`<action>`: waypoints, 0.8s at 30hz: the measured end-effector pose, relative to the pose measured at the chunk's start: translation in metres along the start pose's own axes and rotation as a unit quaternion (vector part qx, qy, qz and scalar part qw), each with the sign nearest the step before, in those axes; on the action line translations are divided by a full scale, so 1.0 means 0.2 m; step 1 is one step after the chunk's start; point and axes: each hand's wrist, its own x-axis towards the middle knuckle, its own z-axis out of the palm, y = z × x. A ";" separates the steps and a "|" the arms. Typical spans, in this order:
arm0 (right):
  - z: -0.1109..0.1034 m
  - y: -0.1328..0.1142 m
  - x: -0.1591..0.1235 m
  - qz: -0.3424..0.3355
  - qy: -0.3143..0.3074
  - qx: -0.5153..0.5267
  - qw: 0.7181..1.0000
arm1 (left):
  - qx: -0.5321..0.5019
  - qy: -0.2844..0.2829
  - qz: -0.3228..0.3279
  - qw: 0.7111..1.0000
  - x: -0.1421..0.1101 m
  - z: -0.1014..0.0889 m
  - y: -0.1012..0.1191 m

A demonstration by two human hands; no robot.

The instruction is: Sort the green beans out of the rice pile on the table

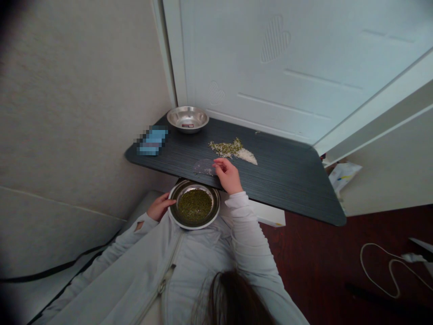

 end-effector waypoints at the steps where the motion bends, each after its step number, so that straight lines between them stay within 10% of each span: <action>1: 0.00 0.00 0.00 -0.001 -0.003 -0.008 1.000 | 0.001 -0.001 0.001 1.000 0.00 0.00 0.00; 24: -0.02 -0.03 -0.03 0.008 -0.089 0.023 0.996 | -0.011 -0.008 -0.003 1.000 -0.01 0.00 0.01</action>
